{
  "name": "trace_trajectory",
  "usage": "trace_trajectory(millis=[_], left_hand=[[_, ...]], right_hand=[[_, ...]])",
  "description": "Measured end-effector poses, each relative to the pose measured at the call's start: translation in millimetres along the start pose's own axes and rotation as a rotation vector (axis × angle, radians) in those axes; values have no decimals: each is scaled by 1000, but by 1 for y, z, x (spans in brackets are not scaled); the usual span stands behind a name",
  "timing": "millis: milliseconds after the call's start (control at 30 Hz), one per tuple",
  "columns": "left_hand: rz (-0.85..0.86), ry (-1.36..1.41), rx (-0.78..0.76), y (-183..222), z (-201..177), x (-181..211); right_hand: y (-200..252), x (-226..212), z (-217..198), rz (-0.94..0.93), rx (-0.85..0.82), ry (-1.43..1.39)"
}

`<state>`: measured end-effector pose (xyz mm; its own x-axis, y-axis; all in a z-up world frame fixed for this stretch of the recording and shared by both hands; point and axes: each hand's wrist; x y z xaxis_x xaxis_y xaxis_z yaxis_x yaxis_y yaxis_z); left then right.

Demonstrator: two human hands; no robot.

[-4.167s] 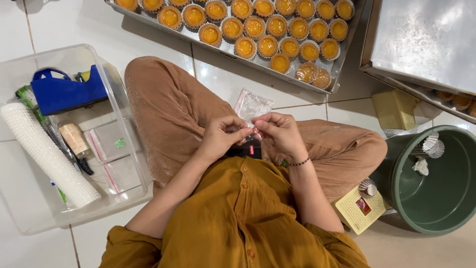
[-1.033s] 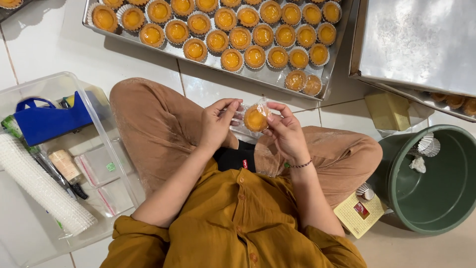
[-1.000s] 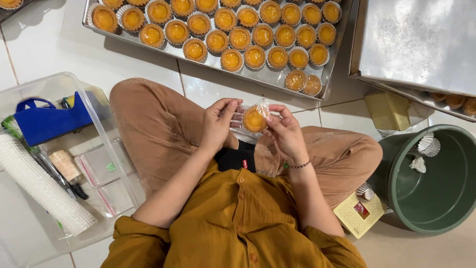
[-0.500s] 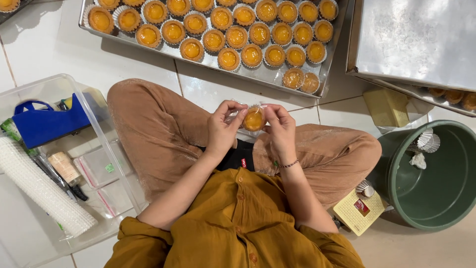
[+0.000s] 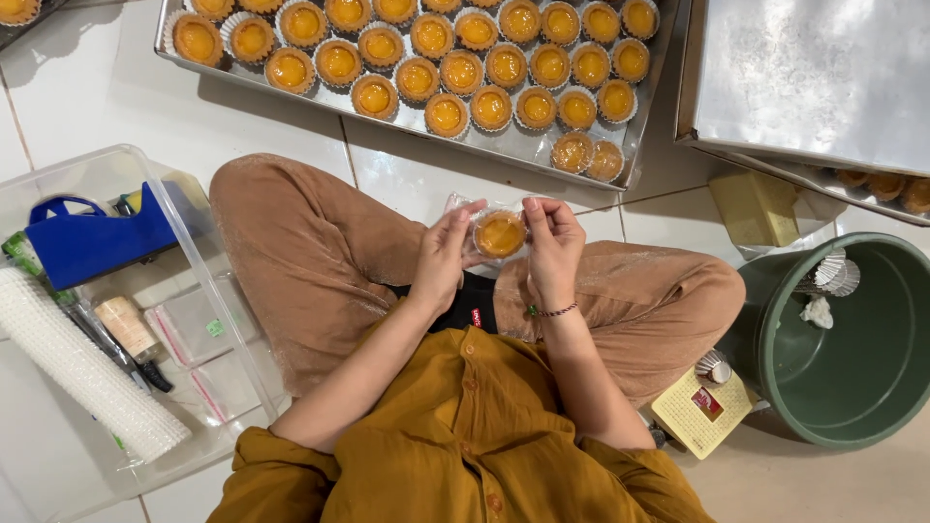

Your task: The person sits on the floor and individually places small egg tarts into clear plastic bags. They seal each bag and place the packaged tarts onto a metal tray. The person occasionally reaches into a plastic bin to retrieve more bags.

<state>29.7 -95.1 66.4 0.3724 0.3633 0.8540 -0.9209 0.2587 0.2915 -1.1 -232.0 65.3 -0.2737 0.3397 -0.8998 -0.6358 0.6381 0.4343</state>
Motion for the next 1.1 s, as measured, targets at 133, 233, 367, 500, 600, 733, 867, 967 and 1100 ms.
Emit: trace_trajectory(millis=[133,233,367,500,600,733,867,967,1100], left_hand=[[-129,156,-53,0,0,-3],[-167,230,-164,-6,-8,-5],[-259,322,-292,-18,-15,-19],[-327,410,-259,-26,-13,-14],[-51,-26,-198,-22,-1,14],[421,-867,-551,-25,13,26],[381,-1028,-528,-62,2,-46],[259,-878,-468,-67,8,-27],[213,-733,-407,-85,22,-38]], right_hand=[[2,-6,0,-82,-55,40],[-7,5,-10,-71,-71,19],[-18,18,-23,-50,-59,-49],[-12,4,-22,-52,-110,-78],[-22,4,-33,-48,-83,-83],[-16,-7,-24,-252,-64,66],[-6,-24,-11,-363,-93,200],[-58,-29,-59,-437,95,418],[-119,-19,-90,-301,360,987]])
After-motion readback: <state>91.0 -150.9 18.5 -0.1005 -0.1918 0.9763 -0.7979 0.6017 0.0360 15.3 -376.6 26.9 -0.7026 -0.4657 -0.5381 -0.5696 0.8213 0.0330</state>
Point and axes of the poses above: each hand's wrist, its own y-axis away from the middle knuckle, its own z-axis out of the palm, x = y × z, and after that the axes turned 9 degrees about z, right-handed
